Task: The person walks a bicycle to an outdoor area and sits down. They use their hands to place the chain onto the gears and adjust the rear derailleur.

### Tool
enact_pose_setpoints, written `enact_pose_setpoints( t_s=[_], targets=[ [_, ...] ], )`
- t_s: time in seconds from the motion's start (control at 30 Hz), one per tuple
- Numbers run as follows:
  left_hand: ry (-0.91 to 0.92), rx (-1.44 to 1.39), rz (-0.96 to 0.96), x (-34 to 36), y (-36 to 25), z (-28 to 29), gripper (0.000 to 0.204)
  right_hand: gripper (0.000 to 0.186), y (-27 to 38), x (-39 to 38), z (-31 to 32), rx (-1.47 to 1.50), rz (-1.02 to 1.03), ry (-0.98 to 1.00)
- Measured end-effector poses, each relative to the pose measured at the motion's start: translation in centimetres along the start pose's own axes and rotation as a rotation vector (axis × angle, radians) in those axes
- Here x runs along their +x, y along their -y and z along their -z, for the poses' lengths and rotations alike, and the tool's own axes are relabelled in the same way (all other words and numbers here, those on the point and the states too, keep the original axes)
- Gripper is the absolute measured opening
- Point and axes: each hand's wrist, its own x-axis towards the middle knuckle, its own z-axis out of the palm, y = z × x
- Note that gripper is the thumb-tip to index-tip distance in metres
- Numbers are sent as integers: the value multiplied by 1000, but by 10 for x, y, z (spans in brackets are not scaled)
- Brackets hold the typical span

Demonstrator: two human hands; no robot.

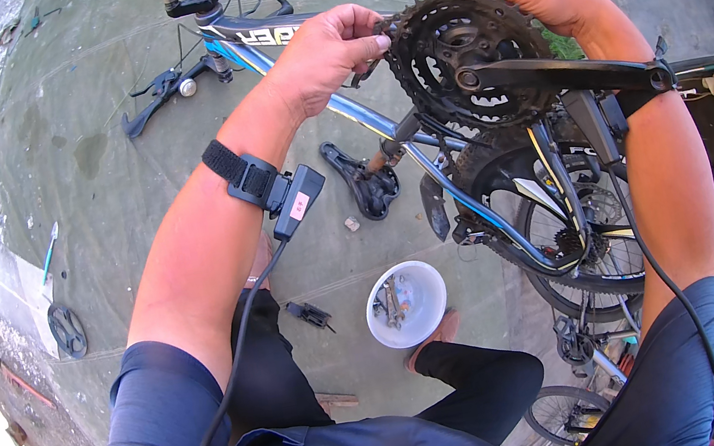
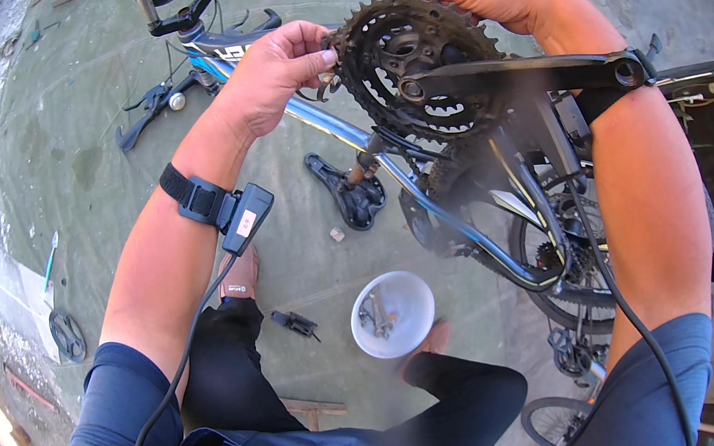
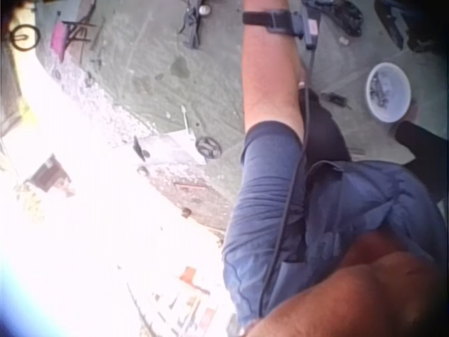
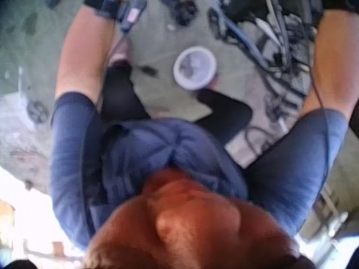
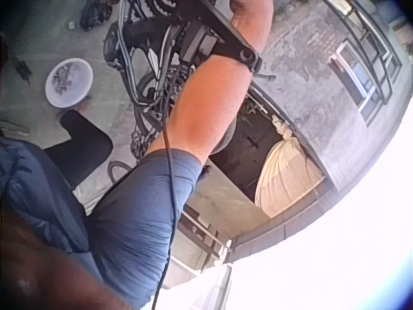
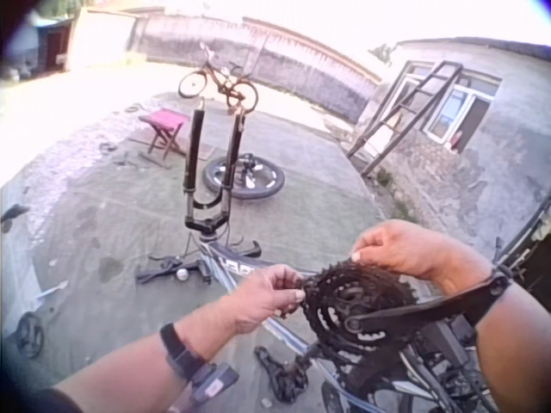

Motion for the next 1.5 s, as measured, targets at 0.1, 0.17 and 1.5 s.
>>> enact_pose_setpoints(
  t_s=[0.1, 0.17, 1.5],
  targets=[
    [-25, 11, -116, 0, -17, 7, 17, 19, 13, -7, 1, -16, -10, -42],
    [2, 92, -166, 0, -23, 8, 18, 19, 20, -18, 4, 39, 36, -67],
    [14, 143, -267, 7, -37, -15, 25, 22, 22, -57, 16, 115, 56, -115]
  ],
)
